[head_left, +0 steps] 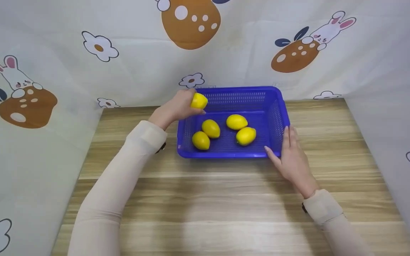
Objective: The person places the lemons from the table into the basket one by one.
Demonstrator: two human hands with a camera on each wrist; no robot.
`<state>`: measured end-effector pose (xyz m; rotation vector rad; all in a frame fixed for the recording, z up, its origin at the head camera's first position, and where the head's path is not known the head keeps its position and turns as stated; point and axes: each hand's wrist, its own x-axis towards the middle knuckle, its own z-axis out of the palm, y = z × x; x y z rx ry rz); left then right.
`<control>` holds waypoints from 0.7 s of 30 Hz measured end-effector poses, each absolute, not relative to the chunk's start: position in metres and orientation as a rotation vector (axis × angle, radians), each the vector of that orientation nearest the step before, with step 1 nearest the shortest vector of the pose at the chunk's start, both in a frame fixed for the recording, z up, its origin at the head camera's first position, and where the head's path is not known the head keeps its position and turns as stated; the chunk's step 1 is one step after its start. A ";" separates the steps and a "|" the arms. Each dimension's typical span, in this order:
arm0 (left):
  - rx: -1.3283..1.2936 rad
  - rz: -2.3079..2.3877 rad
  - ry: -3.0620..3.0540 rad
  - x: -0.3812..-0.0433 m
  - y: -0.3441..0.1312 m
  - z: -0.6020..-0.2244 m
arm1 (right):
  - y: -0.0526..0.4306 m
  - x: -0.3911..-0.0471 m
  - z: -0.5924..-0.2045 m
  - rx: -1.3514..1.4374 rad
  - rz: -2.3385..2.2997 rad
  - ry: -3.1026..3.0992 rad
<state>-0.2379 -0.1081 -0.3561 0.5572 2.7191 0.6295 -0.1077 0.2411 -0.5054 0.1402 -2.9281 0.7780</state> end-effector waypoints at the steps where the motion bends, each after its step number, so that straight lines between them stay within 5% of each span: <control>1: 0.556 0.630 2.721 -0.239 -0.107 -0.356 | 0.241 -0.108 -0.505 0.140 0.778 -2.927; 21: 0.500 0.572 2.717 -0.249 -0.098 -0.353 | 0.241 -0.109 -0.508 0.141 0.767 -2.923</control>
